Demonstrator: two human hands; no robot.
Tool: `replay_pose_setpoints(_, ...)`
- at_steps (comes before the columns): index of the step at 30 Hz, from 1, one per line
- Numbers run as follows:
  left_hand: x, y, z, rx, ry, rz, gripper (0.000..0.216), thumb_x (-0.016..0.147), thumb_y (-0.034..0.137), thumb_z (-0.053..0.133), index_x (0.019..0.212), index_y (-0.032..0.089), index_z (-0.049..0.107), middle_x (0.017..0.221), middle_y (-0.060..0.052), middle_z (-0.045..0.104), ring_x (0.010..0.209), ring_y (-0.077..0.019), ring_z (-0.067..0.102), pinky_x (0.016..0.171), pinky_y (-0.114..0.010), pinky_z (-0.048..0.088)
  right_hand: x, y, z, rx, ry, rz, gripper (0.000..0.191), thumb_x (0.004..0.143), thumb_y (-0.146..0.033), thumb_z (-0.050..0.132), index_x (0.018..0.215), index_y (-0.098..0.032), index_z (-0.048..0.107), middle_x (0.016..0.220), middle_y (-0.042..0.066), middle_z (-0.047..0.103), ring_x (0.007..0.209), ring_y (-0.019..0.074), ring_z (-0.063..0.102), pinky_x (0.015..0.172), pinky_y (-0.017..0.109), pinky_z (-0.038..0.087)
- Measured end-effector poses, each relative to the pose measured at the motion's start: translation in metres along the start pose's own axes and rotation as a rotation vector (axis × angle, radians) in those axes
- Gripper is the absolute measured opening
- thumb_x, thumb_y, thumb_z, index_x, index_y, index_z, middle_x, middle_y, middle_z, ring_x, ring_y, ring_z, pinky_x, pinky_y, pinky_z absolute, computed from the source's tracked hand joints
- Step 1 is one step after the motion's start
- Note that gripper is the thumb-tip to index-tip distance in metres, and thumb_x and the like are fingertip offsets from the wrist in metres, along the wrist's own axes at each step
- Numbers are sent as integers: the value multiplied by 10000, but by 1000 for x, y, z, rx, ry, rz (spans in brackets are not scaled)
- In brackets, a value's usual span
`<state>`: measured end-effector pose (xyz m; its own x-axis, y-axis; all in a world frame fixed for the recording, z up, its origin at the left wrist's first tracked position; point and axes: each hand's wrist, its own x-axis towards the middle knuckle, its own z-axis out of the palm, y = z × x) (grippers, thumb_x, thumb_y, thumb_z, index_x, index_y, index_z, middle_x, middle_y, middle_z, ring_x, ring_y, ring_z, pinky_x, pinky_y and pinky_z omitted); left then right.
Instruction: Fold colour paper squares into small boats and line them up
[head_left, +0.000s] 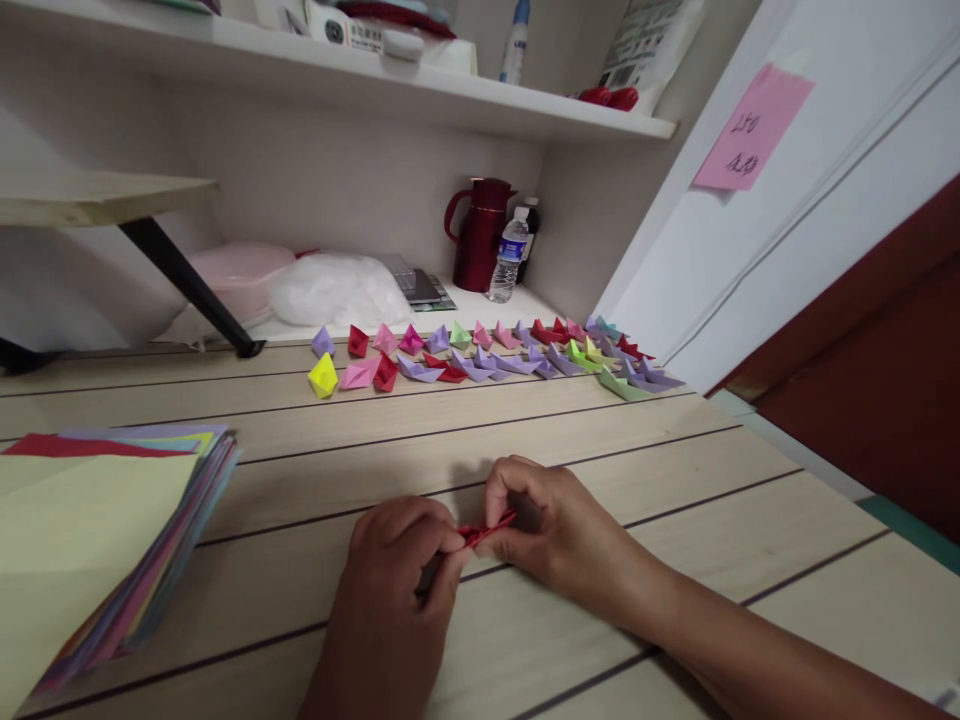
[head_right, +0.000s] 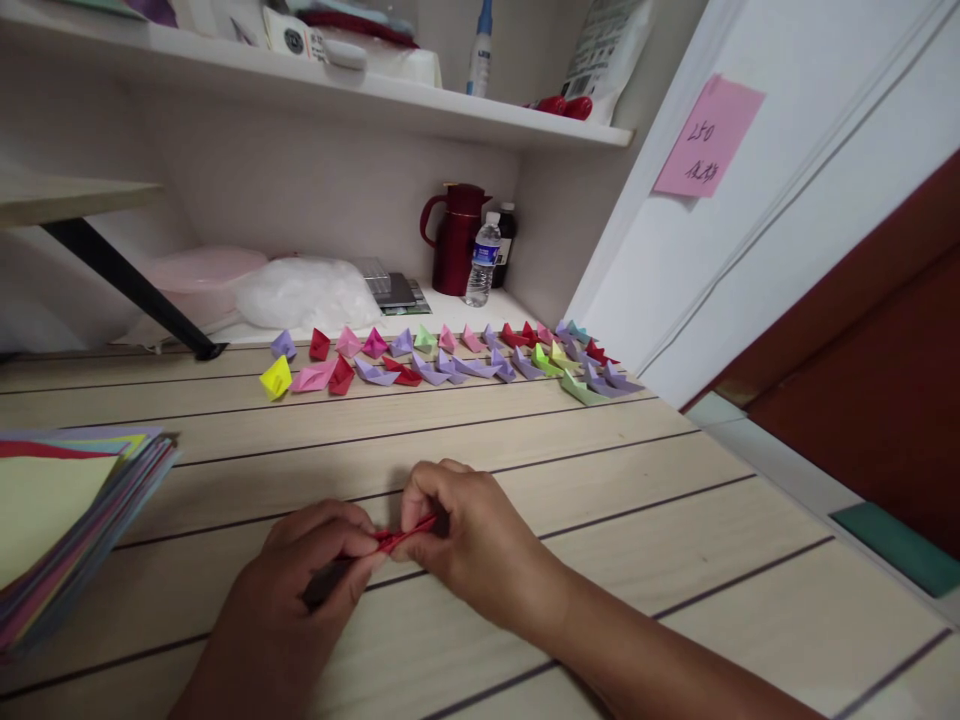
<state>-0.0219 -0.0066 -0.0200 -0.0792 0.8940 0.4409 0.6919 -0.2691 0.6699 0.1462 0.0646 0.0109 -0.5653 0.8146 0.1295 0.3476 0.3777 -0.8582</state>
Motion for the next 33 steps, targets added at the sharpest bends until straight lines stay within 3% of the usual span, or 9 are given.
replay_pose_setpoints(4,-2,1,0,-36,-3,-3,153,838,168,552,720,251,603,823,27,636,826,-149,595,792,-313,452,0,-2,2,213,-43,44,318,758,-81,725,993,-226,566,735,-54,635,679,122,603,655,233,476)
replay_pose_setpoints(7,-4,2,1,-55,14,-49,108,822,183,576,778,273,615,848,34,639,850,-157,601,799,-319,459,0,-2,3,148,-29,-4,427,766,-90,741,1142,-243,609,752,-35,667,752,147,627,733,271,492)
replay_pose_setpoints(12,-6,4,5,-158,55,-243,313,806,172,560,1079,326,557,816,55,631,874,-161,643,800,-319,488,1,-2,3,-12,-6,-66,345,746,-94,775,1052,-230,692,768,-4,688,806,173,617,761,298,480)
replay_pose_setpoints(16,-5,4,4,-148,82,-248,412,802,219,589,1199,309,525,863,30,636,894,-178,645,849,-358,491,0,-3,2,-32,11,-61,220,744,-83,763,905,-224,711,833,6,662,806,162,614,726,272,483)
replay_pose_setpoints(19,-2,4,0,-59,105,-220,297,770,254,644,1063,295,618,867,18,641,838,-187,629,878,-392,474,-1,-2,3,1,3,-24,159,748,-96,759,828,-211,685,861,5,627,753,140,610,670,245,484)
replay_pose_setpoints(21,0,4,-3,-33,91,-182,161,762,266,663,921,291,659,856,18,645,835,-191,621,872,-393,465,-2,-1,3,28,-5,-28,191,761,-100,752,878,-218,658,810,-12,622,738,138,605,676,245,482)
replay_pose_setpoints(24,2,2,-6,-12,60,-150,64,758,280,674,822,285,669,894,12,648,870,-196,620,849,-381,458,-2,-1,3,-2,1,-96,274,790,-80,719,988,-238,613,751,-28,642,803,158,611,733,263,477)
replay_pose_setpoints(28,3,2,-5,-56,16,-143,10,763,272,654,759,275,646,781,36,648,753,-170,621,772,-335,466,-3,-1,4,-117,46,-226,314,805,-59,687,1043,-245,598,845,2,666,873,175,610,781,288,476)
replay_pose_setpoints(33,5,9,-6,-138,-13,-304,42,731,254,667,757,286,674,751,50,703,737,-171,652,723,-303,479,-3,-1,2,-134,41,-259,380,829,-121,707,1153,-266,573,835,-7,657,863,176,614,792,295,470)
